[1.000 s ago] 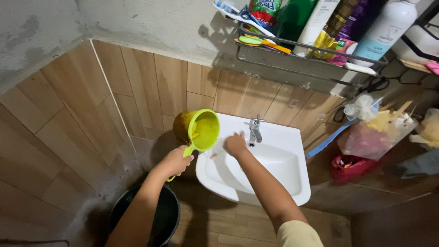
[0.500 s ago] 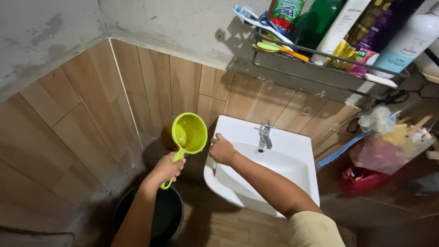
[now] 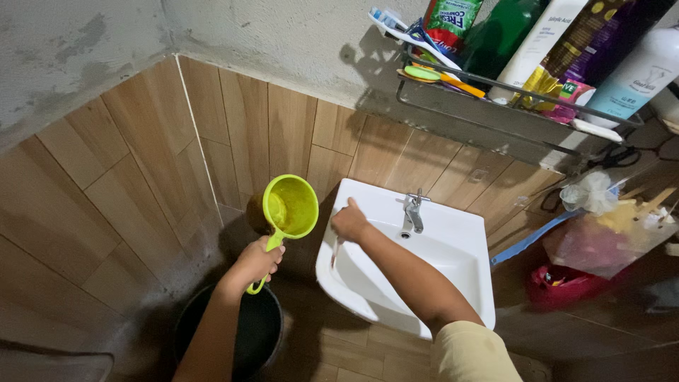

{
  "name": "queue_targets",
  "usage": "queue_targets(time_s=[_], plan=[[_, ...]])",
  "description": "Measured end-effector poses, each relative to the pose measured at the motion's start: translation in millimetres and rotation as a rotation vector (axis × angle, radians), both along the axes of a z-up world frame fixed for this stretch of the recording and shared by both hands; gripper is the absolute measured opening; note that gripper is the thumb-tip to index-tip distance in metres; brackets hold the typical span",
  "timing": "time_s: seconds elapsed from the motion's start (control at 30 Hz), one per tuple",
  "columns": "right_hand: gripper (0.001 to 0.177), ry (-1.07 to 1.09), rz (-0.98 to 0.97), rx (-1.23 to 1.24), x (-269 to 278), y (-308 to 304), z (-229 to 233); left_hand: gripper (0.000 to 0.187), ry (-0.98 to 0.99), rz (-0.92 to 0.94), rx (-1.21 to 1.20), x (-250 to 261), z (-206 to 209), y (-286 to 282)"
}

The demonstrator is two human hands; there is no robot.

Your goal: The person uses a green plastic scoop to pour water from a bucket into a bathroom sink while scrubbing the sink basin with a toothbrush. The person repeatedly refills the scoop and scrubs the sink surface.

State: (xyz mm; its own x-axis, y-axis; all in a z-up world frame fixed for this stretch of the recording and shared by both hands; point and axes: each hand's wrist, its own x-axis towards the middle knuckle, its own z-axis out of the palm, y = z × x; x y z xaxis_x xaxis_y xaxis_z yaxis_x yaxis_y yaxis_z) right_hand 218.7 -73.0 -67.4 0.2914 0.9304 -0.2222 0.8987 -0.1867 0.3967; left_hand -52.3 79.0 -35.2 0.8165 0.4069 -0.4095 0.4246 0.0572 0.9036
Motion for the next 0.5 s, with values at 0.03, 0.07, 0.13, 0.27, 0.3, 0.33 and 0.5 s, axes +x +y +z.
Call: queue_targets(time_s=[0.03, 0.07, 0.13, 0.27, 0.3, 0.33, 0.5], plan=[[0.012, -0.005, -0.054, 0.020, 14.7, 2.1, 1.5, 0.024, 0.003, -0.006, 0.009, -0.4, 0.0, -0.4], [0.009, -0.010, -0.108, 0.040, 29.0, 2.1, 0.3, 0.023, 0.005, -0.013, 0.018, -0.2, 0.0, -0.3], [0.010, -0.089, -0.144, 0.151, 50.8, -1.4, -9.6, 0.023, 0.008, -0.019, 0.014, -1.0, -1.4, -1.2], [0.013, -0.220, -0.012, 0.283, 40.0, 1.7, -51.5, 0.024, -0.003, -0.019, 0.006, 5.9, -3.3, -6.8], [0.015, -0.159, 0.024, 0.199, 26.3, 1.0, -65.8, 0.024, -0.004, -0.020, 0.015, 8.4, -4.3, -8.3], [0.018, -0.099, 0.057, 0.115, 17.6, -0.2, -74.6, 0.024, -0.007, -0.030, 0.033, 11.6, -5.3, -10.0], [0.014, -0.117, -0.090, 0.228, 39.6, -12.2, -54.5, 0.025, -0.028, -0.082, 0.025, 20.9, -9.6, -17.3]])
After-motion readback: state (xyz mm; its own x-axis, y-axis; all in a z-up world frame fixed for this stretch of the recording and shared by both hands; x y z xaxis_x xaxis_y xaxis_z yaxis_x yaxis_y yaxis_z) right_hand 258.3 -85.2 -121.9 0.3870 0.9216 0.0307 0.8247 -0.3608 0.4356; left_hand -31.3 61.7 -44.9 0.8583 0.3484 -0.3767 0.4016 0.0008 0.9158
